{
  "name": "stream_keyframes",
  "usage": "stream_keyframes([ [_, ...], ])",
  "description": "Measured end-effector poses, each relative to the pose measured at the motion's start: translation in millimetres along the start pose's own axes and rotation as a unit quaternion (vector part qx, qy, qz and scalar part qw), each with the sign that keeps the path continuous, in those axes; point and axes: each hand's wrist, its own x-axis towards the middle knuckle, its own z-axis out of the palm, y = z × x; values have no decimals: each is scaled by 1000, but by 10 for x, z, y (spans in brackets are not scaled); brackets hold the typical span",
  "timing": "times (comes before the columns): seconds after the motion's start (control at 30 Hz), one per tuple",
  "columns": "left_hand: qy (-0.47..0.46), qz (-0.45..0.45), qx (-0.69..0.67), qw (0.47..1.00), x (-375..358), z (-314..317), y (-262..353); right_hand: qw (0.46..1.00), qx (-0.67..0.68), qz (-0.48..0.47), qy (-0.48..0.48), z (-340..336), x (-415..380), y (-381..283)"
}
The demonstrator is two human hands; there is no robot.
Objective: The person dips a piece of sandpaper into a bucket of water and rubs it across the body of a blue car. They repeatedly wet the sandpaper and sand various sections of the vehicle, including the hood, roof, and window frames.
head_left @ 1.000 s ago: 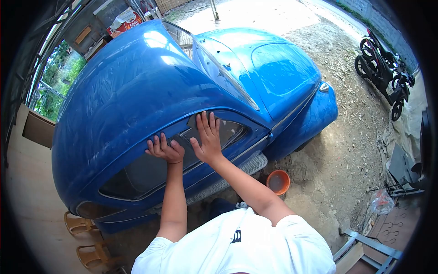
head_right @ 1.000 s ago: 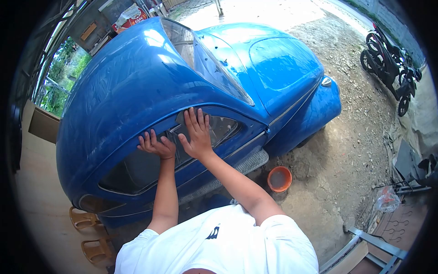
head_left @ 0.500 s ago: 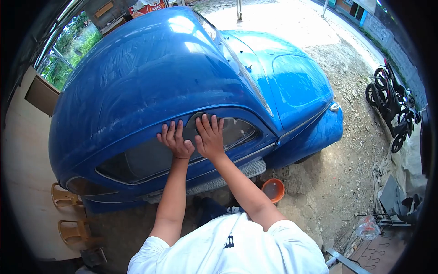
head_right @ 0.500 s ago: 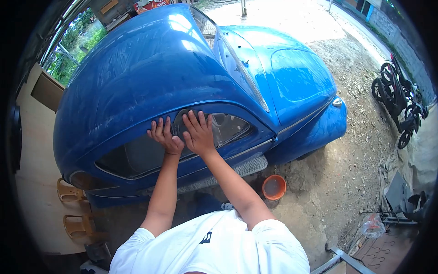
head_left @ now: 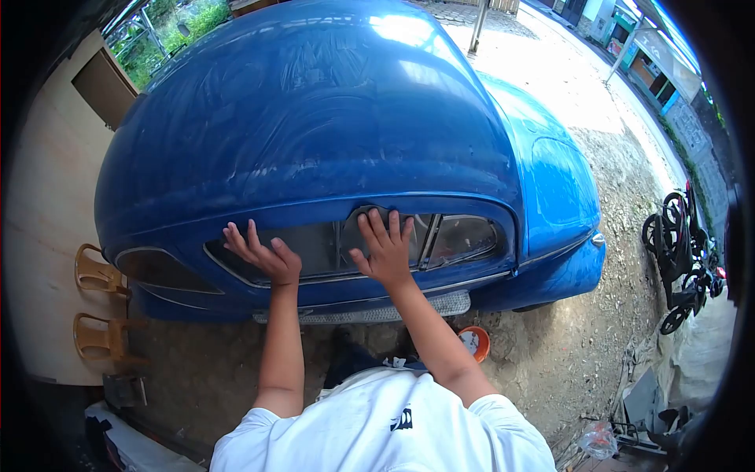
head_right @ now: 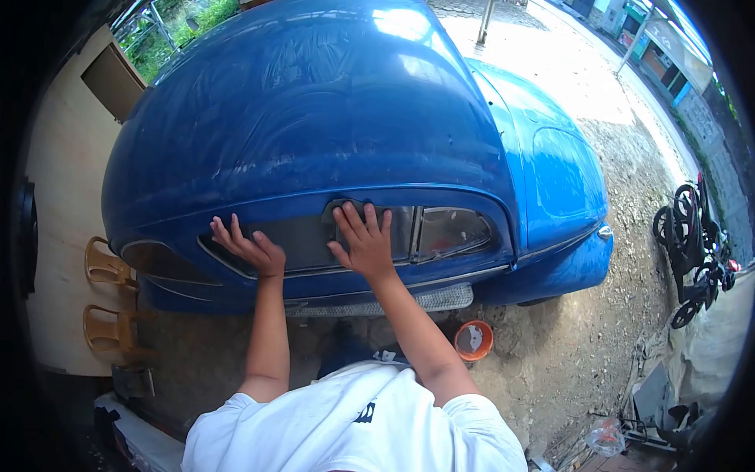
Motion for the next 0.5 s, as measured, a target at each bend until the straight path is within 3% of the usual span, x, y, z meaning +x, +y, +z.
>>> stream_keyframes([
  [0.1, -20, 54, 24, 998, -136, 45, -600, 996, -72, 45, -6, 32, -263, 278],
  [0.17, -18, 83, 14, 996, -167, 25, -740, 970, 12, 239, 47, -23, -259, 338],
  [0.27, 5, 81, -21, 996, -173, 61, -705, 914, 55, 384, 120, -222, 258, 90],
  [0.37, 22, 75, -40, 996, -156, 91, -675, 906, 67, 374, 188, 22, 571, -328],
  [0.47, 26, 86, -45, 995, -160, 110, -732, 976, 21, 196, 89, 267, 394, -661],
  [0.5, 24, 91, -47, 994, -168, 116, -752, 983, 0, 174, 64, 277, 362, -661],
])
